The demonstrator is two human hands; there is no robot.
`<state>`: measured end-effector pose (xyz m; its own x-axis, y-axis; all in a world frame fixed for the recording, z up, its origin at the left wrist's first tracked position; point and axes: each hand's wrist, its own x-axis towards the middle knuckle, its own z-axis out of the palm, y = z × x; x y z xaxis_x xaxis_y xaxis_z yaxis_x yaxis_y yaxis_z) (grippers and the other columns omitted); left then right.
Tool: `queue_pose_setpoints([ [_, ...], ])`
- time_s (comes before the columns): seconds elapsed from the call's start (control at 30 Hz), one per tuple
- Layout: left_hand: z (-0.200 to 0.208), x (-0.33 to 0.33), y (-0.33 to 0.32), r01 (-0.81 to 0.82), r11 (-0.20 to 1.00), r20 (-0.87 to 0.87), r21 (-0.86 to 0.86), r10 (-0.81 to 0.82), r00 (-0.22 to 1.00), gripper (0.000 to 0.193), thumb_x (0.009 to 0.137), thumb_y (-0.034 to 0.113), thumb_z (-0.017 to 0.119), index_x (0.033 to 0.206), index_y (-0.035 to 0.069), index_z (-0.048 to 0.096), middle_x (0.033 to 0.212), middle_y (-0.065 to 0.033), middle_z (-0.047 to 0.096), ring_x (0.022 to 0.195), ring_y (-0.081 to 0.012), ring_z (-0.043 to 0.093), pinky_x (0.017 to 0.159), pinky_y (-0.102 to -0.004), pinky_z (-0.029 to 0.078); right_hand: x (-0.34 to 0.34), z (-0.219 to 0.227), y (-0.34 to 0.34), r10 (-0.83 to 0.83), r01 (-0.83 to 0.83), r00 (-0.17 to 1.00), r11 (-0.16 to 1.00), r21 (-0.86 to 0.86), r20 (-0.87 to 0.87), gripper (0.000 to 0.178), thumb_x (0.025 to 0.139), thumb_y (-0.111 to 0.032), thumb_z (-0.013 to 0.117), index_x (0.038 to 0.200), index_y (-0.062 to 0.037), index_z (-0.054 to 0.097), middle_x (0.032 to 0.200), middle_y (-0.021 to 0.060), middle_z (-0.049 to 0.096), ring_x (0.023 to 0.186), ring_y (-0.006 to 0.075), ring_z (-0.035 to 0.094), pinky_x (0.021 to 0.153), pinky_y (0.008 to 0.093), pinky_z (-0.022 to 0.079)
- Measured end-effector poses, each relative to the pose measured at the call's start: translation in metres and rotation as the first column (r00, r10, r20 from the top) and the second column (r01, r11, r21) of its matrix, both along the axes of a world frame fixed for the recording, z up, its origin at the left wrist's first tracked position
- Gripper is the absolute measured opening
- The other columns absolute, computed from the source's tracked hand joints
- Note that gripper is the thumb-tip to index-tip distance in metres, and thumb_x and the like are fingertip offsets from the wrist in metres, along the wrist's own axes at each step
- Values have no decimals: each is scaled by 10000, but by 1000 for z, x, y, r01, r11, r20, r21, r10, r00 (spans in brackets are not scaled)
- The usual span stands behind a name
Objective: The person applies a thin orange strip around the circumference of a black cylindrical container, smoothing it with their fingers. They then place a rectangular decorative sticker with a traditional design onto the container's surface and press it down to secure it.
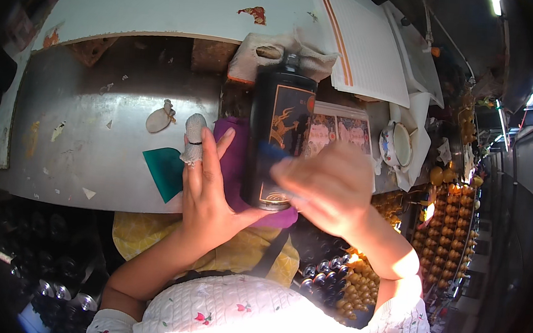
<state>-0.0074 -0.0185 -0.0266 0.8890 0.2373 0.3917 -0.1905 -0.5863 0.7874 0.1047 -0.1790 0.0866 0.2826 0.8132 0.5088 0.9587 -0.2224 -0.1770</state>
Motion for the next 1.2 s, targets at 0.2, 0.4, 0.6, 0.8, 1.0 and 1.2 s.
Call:
queue_pose_setpoints([
  [0.2,3,1,0,-8,999,38,36,6,999,1363,638,336,945,1588,-87,65,1509,-245,486,962,-330,515,927,-416,398,-33,-15,-25,-79,90,991,991,102,-111,217,717,-159,791,926,-123,746,863,-21,727,661,141,643,506,297,463],
  [0.4,-2,2,1,141,976,230,164,-177,957,1134,708,510,864,1583,41,317,1495,-273,475,1445,-489,357,1142,-757,42,-61,-43,-60,-130,402,737,873,276,-663,265,835,-28,803,1052,-53,652,899,41,689,770,145,641,744,290,501],
  [0.6,56,47,-1,247,858,39,451,-295,955,803,875,681,577,1506,187,525,907,-75,634,1480,-431,310,1137,-704,-123,-53,-58,-39,267,802,346,414,432,-899,355,925,-19,685,1241,-33,522,1159,44,579,1046,106,540,964,266,427],
  [0.8,41,56,11,203,918,-5,340,-214,977,976,944,714,423,1597,7,261,1492,-212,501,1537,-453,165,1167,-659,-122,-44,-67,-43,568,852,160,333,403,-807,191,909,-66,616,1091,-55,556,1023,40,562,933,131,545,877,279,441],
  [1.0,15,8,6,253,950,-207,184,-214,955,1215,868,804,450,1579,-104,68,1594,-360,200,1528,-468,142,1187,-647,-96,66,-76,-62,458,961,-39,262,93,-888,418,904,-498,742,938,-105,605,858,9,587,689,95,530,509,206,389],
  [1.2,18,-7,-6,231,889,-179,396,-172,969,1190,799,495,793,1576,-93,111,1340,-262,505,1294,-433,452,1188,-673,-57,103,-73,-16,310,975,91,165,147,-946,402,883,-362,787,1004,-18,617,945,34,631,792,117,563,722,285,459],
])
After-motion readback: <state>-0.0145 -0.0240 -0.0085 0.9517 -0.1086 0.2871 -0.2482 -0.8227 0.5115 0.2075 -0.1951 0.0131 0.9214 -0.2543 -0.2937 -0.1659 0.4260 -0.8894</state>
